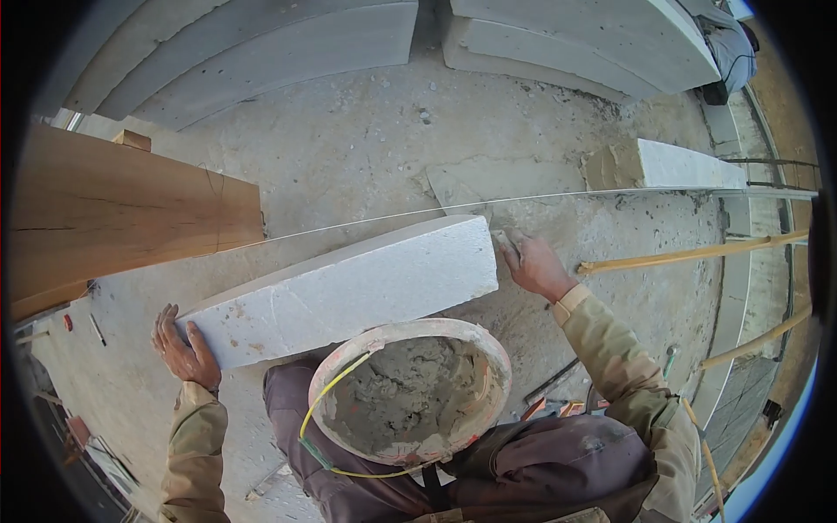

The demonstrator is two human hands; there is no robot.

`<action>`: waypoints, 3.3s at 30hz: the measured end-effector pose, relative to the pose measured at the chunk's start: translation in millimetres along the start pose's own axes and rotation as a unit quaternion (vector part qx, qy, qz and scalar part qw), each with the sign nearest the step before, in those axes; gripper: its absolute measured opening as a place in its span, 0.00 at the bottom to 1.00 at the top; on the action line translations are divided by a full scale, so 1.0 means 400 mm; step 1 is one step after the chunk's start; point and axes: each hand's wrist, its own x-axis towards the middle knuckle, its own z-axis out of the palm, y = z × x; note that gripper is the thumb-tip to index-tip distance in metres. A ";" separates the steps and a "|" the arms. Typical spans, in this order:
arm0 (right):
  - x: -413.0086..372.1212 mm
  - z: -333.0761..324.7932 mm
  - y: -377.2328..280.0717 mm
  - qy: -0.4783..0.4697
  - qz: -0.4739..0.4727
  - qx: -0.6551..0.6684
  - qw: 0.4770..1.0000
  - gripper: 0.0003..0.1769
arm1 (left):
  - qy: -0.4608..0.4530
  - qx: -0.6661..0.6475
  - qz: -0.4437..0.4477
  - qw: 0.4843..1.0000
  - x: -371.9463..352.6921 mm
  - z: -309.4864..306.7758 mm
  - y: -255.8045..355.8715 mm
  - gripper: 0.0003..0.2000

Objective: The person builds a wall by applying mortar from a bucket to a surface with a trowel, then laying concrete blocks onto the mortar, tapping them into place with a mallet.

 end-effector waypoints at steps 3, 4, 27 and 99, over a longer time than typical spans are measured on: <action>0.073 -0.030 -0.030 -0.036 -0.055 -0.033 0.997 0.18 | -0.007 -0.005 -0.001 1.000 0.002 -0.006 0.004 0.22; 0.099 -0.042 -0.028 -0.046 -0.088 -0.066 0.993 0.18 | -0.012 -0.014 0.001 1.000 0.003 -0.007 0.005 0.22; -0.333 -0.216 0.157 0.083 0.053 -0.100 0.990 0.21 | -0.029 -0.012 0.008 0.999 0.005 0.013 -0.016 0.25; 0.329 -0.073 -0.163 0.058 -0.316 -0.182 0.929 0.30 | -0.048 0.016 -0.018 0.999 0.024 -0.029 0.029 0.21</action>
